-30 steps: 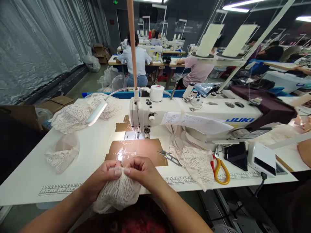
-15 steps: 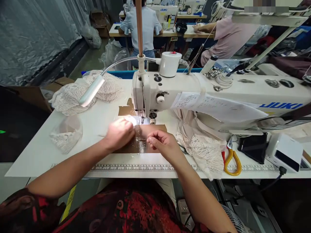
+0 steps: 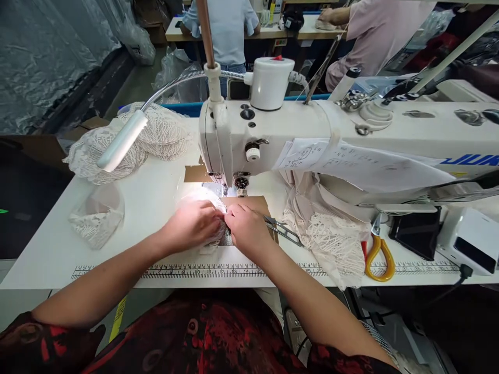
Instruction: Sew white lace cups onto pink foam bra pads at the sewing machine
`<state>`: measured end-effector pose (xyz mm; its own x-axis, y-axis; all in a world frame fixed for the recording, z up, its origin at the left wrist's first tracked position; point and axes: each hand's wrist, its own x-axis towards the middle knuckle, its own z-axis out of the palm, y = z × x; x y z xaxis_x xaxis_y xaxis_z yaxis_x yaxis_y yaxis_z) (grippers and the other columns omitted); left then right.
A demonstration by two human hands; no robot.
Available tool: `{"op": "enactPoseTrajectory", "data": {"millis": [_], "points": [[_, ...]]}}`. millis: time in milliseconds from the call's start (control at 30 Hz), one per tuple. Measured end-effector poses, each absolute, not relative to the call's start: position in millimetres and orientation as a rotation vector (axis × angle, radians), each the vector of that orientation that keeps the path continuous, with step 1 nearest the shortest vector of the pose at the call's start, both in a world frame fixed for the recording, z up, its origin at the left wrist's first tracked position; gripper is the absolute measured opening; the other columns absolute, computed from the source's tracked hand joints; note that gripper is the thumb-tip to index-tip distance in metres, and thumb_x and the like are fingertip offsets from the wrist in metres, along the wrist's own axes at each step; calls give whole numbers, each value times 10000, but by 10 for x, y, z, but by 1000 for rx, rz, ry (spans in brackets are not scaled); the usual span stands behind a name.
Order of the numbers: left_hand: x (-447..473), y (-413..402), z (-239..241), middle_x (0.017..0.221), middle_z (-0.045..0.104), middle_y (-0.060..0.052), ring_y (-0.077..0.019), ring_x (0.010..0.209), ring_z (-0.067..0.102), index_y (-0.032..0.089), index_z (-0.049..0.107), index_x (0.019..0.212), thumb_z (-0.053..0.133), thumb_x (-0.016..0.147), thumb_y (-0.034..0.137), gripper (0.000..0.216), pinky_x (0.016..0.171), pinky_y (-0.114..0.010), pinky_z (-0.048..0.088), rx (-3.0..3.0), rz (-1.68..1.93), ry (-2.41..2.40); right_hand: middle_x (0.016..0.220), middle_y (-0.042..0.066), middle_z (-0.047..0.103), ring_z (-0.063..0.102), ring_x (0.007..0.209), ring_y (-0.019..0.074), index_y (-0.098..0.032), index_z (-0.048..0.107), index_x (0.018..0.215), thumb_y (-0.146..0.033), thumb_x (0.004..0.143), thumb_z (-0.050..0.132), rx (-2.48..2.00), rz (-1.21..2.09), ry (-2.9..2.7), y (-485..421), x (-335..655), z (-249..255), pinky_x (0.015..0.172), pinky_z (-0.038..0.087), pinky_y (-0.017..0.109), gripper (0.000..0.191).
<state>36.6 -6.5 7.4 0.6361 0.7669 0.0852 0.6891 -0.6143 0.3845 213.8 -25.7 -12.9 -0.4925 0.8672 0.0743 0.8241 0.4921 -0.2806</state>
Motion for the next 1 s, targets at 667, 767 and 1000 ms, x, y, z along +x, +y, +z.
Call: {"op": "enactPoseTrajectory", "data": {"millis": [667, 767, 1000], "points": [[198, 551, -274, 1161, 654, -166, -248, 927, 609, 85, 657, 1099, 439, 928, 223, 310, 777, -407, 522, 2735, 623, 827, 1063, 86, 600, 507, 839, 215, -241, 568, 1265, -90, 840, 419, -1784, 156, -2471, -52, 2012, -143, 592, 331, 313, 475], [189, 583, -281, 1146, 665, -157, -243, 932, 614, 84, 663, 1083, 461, 916, 209, 291, 782, -402, 525, 2774, 654, 788, 1033, 74, 605, 497, 808, 208, -242, 589, 1233, -78, 817, 434, -1769, 125, -2465, -58, 2009, -157, 575, 315, 315, 474], [176, 628, -307, 1124, 682, -124, -232, 934, 609, 102, 665, 1096, 489, 882, 181, 288, 780, -380, 529, 2808, 745, 740, 997, 66, 614, 491, 820, 204, -228, 603, 1198, -70, 807, 434, -1723, 106, -2469, -63, 2012, -181, 596, 329, 295, 455]]}}
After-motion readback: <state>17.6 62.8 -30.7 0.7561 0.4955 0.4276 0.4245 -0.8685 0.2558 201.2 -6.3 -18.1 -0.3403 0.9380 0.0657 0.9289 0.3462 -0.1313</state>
